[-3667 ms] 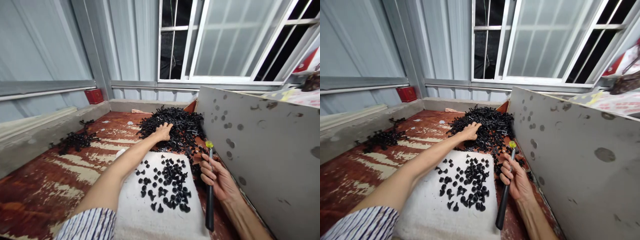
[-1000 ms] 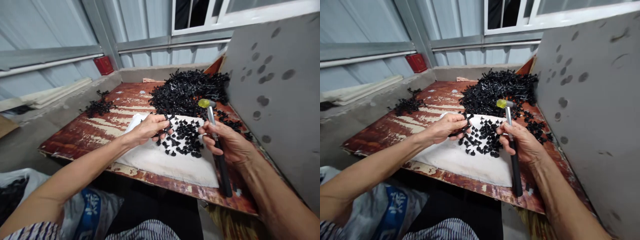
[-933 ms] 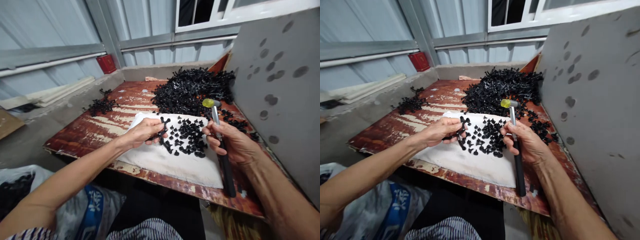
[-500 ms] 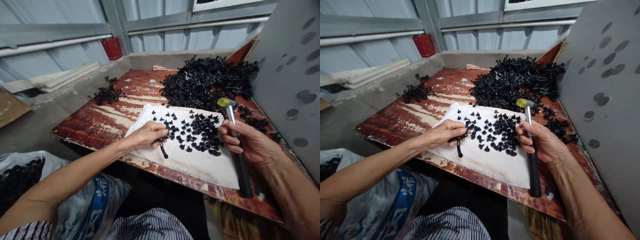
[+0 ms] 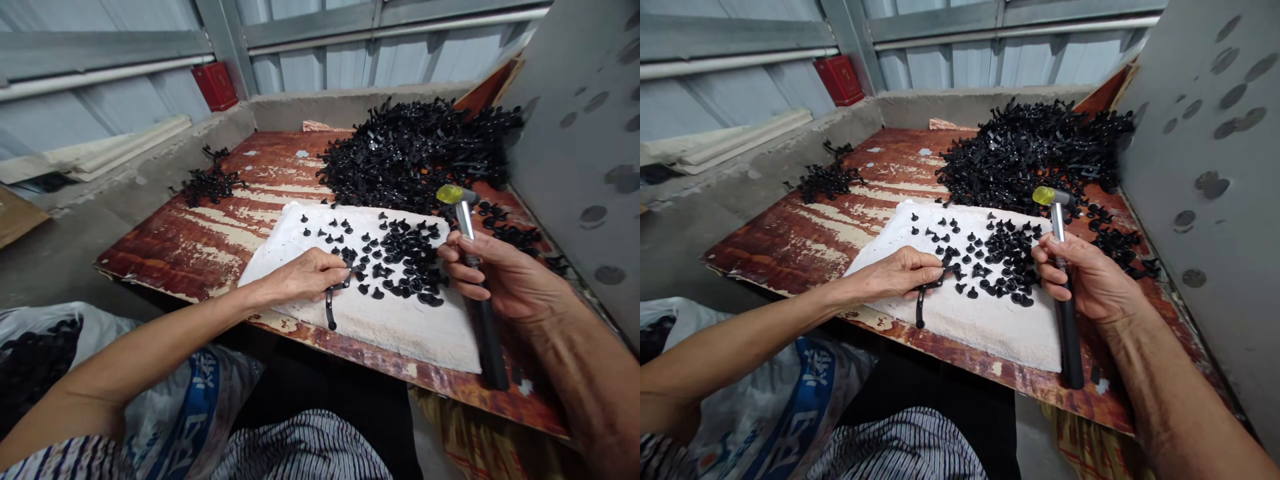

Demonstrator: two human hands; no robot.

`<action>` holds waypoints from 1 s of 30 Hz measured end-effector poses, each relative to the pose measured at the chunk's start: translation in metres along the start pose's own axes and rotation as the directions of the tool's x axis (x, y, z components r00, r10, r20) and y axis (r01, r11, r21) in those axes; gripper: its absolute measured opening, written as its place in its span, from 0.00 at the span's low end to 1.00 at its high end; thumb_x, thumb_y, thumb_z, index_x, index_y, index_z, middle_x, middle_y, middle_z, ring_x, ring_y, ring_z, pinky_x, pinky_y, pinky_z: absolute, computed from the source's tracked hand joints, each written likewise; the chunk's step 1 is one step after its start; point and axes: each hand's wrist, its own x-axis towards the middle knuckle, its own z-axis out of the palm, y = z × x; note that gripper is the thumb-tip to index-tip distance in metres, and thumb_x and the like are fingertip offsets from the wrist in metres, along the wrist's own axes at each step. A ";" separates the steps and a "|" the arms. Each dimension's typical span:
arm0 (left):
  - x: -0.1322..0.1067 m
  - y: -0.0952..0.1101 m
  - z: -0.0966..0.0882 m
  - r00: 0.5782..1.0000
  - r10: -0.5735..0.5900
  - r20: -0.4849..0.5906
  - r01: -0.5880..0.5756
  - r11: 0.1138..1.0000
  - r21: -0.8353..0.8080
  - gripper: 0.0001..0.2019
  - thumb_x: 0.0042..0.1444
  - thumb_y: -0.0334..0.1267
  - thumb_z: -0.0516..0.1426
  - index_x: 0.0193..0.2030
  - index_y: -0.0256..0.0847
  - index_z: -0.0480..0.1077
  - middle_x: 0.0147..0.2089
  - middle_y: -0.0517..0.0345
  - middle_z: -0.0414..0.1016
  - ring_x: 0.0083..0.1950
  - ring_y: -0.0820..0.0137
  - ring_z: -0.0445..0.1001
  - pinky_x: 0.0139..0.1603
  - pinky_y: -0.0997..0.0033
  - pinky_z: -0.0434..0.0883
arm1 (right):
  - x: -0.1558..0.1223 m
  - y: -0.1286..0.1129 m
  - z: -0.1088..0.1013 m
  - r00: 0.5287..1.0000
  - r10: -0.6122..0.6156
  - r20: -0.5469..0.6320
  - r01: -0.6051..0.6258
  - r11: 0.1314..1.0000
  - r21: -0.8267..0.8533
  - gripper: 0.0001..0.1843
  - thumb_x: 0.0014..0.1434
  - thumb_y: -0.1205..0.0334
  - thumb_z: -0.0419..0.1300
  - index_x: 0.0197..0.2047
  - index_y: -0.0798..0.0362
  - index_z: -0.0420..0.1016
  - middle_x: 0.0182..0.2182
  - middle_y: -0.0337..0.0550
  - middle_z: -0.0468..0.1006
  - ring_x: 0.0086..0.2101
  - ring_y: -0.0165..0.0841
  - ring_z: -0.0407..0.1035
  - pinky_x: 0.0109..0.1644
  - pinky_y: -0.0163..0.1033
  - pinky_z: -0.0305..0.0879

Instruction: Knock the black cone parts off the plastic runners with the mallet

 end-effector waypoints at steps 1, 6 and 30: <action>-0.001 0.001 0.000 1.000 0.004 -0.015 -0.004 1.000 0.000 0.14 0.62 0.40 0.51 0.26 0.37 0.63 0.22 0.65 0.61 0.16 0.84 0.55 0.17 0.80 0.49 | 0.000 0.000 0.000 1.000 0.000 0.002 0.000 1.000 -0.002 0.15 0.39 0.61 0.72 0.27 0.54 0.71 0.22 0.35 0.68 0.15 0.19 0.51 0.11 0.25 0.43; -0.002 0.005 -0.003 0.988 -0.024 -0.151 0.024 1.000 0.001 0.13 0.62 0.37 0.49 0.26 0.36 0.64 0.23 0.64 0.63 0.16 0.84 0.56 0.17 0.80 0.50 | -0.001 -0.001 -0.001 1.000 0.011 0.014 -0.011 1.000 -0.011 0.17 0.39 0.59 0.74 0.28 0.53 0.70 0.22 0.34 0.67 0.15 0.19 0.52 0.10 0.23 0.47; -0.007 0.012 0.013 0.989 0.118 0.087 -0.140 0.937 0.319 0.13 0.62 0.40 0.48 0.27 0.38 0.62 0.23 0.68 0.53 0.24 0.79 0.52 0.25 0.77 0.53 | -0.002 -0.003 -0.003 0.999 0.046 0.007 -0.046 0.999 0.009 0.21 0.35 0.58 0.76 0.29 0.53 0.70 0.22 0.32 0.67 0.15 0.18 0.54 0.10 0.23 0.52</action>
